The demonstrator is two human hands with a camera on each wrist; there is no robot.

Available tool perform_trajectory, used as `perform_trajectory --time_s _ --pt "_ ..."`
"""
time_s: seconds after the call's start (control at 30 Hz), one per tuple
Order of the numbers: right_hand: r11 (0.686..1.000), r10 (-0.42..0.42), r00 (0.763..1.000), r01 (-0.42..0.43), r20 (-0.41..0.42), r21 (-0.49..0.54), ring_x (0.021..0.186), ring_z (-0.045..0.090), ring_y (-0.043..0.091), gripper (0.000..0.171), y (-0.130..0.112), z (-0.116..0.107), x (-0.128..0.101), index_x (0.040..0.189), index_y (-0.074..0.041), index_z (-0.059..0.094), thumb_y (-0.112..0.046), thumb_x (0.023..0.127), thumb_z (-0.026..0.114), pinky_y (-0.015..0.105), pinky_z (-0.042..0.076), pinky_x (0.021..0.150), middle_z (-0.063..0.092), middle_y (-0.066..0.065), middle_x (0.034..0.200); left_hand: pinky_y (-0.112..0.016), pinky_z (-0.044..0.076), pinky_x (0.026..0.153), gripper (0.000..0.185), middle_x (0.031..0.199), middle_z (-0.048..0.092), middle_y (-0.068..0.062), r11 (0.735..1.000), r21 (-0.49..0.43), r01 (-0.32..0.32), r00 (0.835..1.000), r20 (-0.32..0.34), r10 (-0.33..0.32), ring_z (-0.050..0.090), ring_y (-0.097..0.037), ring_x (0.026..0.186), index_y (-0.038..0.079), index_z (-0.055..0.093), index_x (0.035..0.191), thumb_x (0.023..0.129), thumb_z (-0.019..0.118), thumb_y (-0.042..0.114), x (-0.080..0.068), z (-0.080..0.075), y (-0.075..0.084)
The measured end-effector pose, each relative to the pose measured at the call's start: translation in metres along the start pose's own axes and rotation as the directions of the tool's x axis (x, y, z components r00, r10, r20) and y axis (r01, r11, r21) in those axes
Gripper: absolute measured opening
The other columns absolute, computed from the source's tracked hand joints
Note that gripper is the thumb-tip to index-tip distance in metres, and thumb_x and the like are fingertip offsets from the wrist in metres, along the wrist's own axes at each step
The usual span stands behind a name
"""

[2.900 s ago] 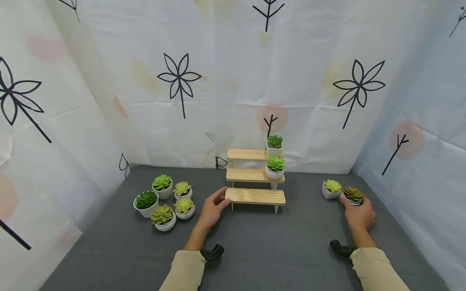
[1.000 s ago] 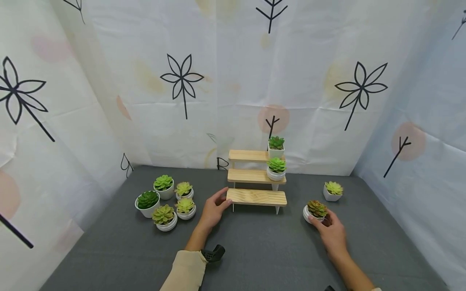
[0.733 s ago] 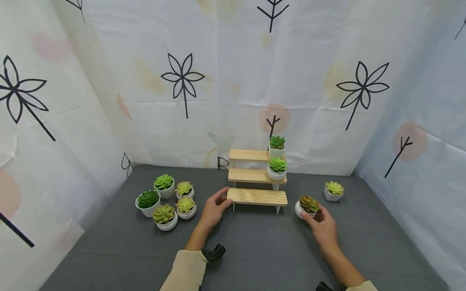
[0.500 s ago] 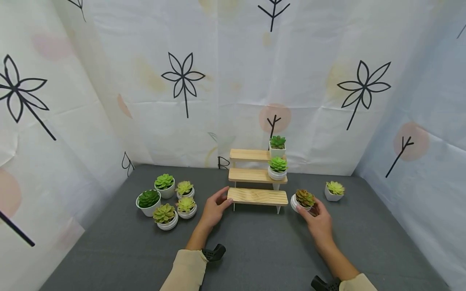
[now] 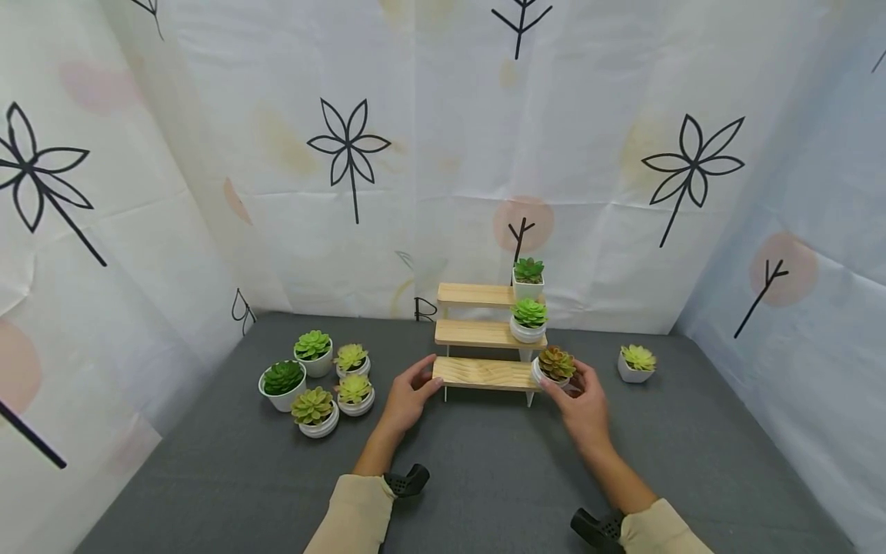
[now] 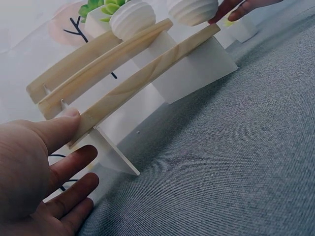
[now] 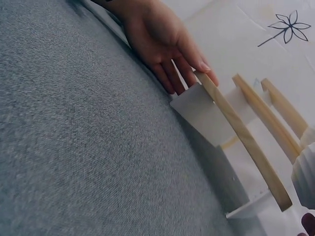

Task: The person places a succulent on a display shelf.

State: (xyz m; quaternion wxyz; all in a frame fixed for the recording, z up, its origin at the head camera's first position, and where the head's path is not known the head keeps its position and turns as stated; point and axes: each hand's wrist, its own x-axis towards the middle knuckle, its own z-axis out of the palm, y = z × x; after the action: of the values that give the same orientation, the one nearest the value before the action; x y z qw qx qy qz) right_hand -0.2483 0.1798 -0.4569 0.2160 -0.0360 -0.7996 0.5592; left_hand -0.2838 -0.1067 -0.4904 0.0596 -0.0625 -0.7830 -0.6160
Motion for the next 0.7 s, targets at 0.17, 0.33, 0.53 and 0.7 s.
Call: perform_trajectory --time_s 0.17,0.33,0.53,0.7 --pt "0.997 -0.034 0.999 0.036 0.034 -0.062 0.114 0.054 0.035 0.062 -0.003 0.008 0.001 0.132 0.003 0.049 -0.017 0.082 0.080 0.048 0.043 0.090 0.057 0.026 0.127 -0.036 0.048 0.081 0.049 0.115 0.066 -0.014 1.000 -0.001 -0.009 1.000 -0.004 0.009 0.060 -0.025 0.105 0.012 0.056 0.139 0.093 0.068 0.021 0.000 -0.001 -0.002" --pt "0.991 -0.036 0.996 0.047 0.084 -0.127 0.119 0.049 0.037 0.061 -0.005 0.014 0.003 0.130 0.002 0.051 -0.024 0.083 0.080 0.053 0.040 0.094 0.056 0.024 0.127 -0.037 0.047 0.082 0.049 0.116 0.065 -0.013 1.000 -0.012 -0.006 1.000 0.006 0.006 0.059 -0.026 0.106 0.013 0.055 0.139 0.093 0.068 0.021 0.000 -0.002 0.000" --pt "0.961 -0.156 0.985 0.168 0.070 -0.220 0.107 0.047 0.037 0.058 -0.009 0.018 0.003 0.121 0.004 0.060 -0.026 0.078 0.083 0.051 0.037 0.089 0.061 0.022 0.114 -0.039 0.047 0.084 0.050 0.116 0.066 -0.012 1.000 -0.016 0.010 1.000 0.007 -0.010 0.059 -0.025 0.106 0.015 0.055 0.140 0.092 0.069 0.021 0.000 -0.002 0.000" --pt "0.939 -0.213 0.975 0.224 0.067 -0.260 0.102 0.047 0.036 0.058 -0.009 0.024 0.002 0.118 0.005 0.063 -0.028 0.075 0.086 0.051 0.036 0.089 0.063 0.022 0.112 -0.038 0.047 0.083 0.049 0.115 0.066 -0.011 1.000 -0.006 0.013 1.000 0.007 -0.013 0.059 -0.024 0.105 0.015 0.055 0.140 0.093 0.069 0.020 -0.001 -0.002 0.000"
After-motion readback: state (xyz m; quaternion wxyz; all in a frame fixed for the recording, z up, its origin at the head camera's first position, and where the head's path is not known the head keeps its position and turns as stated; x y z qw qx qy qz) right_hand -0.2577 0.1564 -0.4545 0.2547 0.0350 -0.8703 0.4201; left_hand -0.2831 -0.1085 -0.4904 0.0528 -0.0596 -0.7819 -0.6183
